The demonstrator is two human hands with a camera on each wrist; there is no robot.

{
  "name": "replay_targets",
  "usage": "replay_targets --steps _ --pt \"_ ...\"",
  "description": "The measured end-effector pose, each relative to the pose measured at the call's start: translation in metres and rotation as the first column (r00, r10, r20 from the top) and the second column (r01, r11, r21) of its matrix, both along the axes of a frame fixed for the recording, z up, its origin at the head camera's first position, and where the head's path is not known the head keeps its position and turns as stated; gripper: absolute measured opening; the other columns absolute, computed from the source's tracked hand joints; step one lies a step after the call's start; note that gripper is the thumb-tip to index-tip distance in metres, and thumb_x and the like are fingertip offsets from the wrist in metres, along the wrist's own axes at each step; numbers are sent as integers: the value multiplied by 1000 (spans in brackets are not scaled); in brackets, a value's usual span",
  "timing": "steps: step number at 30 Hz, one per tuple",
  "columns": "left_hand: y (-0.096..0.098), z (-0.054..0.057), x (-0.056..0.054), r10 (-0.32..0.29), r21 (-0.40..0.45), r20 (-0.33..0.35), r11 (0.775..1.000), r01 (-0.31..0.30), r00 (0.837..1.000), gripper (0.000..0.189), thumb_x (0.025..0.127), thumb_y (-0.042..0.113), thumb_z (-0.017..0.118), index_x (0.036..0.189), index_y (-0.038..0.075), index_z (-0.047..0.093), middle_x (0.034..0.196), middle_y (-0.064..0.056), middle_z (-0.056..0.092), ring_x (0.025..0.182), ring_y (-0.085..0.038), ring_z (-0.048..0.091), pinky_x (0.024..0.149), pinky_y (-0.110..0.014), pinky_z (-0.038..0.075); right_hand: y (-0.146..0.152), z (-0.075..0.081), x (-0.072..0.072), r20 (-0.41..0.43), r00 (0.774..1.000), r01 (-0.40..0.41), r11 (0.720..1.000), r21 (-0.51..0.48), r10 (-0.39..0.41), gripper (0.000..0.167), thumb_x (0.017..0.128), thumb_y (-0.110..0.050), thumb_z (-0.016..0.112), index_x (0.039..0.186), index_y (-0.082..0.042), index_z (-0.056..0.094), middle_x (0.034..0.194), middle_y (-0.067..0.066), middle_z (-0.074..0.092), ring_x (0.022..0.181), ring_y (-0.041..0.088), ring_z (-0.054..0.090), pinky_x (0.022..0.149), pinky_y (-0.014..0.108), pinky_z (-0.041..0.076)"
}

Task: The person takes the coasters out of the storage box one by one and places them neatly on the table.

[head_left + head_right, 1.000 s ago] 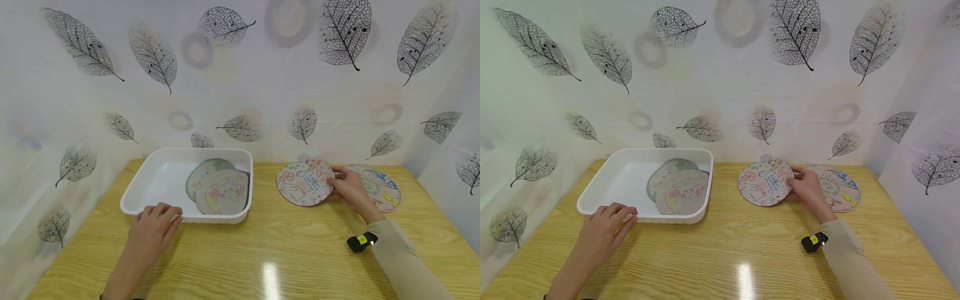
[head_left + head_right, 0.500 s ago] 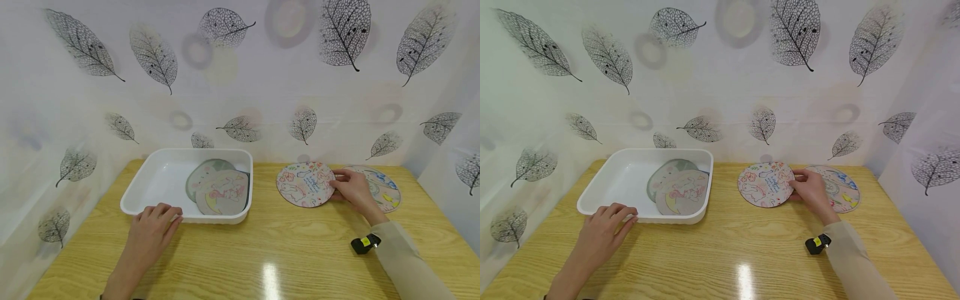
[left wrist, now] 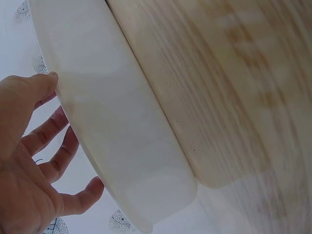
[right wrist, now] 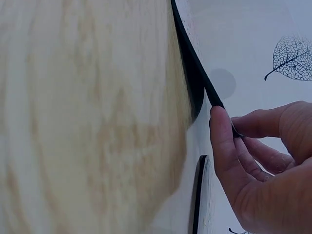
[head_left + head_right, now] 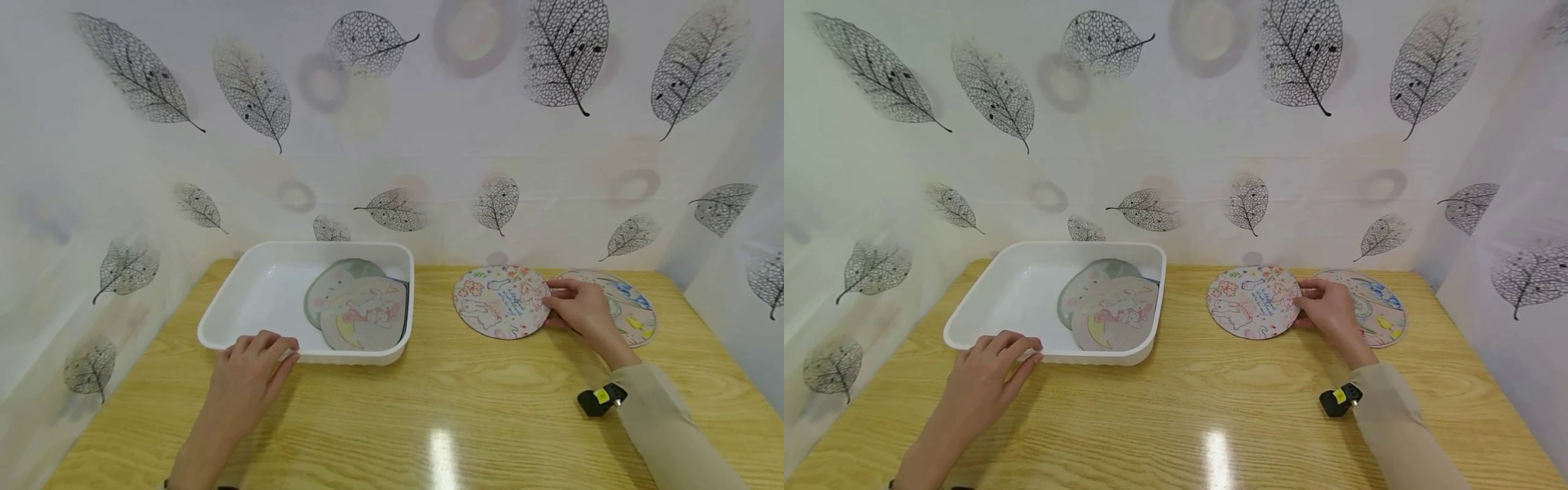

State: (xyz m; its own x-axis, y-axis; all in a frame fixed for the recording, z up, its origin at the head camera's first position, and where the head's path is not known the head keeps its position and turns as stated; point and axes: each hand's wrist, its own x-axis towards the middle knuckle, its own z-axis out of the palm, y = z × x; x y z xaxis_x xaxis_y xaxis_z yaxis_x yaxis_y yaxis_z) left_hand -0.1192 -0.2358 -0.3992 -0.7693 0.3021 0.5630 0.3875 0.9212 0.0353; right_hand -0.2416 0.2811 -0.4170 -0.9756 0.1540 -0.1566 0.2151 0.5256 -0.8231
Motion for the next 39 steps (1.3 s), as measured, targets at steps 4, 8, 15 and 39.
replay_targets --steps 4,8,15,39 --pt "0 0 0 3 -1 4 1000 -3 1000 19 86 23 82 102 21 72 97 2 70 86 -33 66 65 -52 54 1 0 1 -8 1000 -18 1000 24 19 52 101 -14 63 148 4 48 126 26 59 76 10 68 65 28 62" --pt "0 1 0 6 -1 6 1000 -6 1000 18 87 23 82 102 22 72 97 2 69 86 -32 65 65 -52 54 2 0 2 -21 999 -28 998 56 30 52 100 -13 64 146 6 49 124 27 61 75 9 68 64 28 61" --pt "0 0 -1 7 -10 -4 1000 -7 1000 19 86 23 81 103 22 72 97 1 70 86 -33 66 64 -51 54 6 -1 2 -50 998 -27 997 68 30 48 99 -12 64 142 7 53 122 32 64 71 6 70 63 27 61" --pt "0 0 -2 13 -15 -1 1000 -13 1000 17 87 23 81 102 21 73 96 0 69 85 -33 66 63 -53 54 10 -1 -4 -26 991 -116 958 263 128 42 97 -12 67 128 14 60 106 30 73 64 11 70 59 27 58"
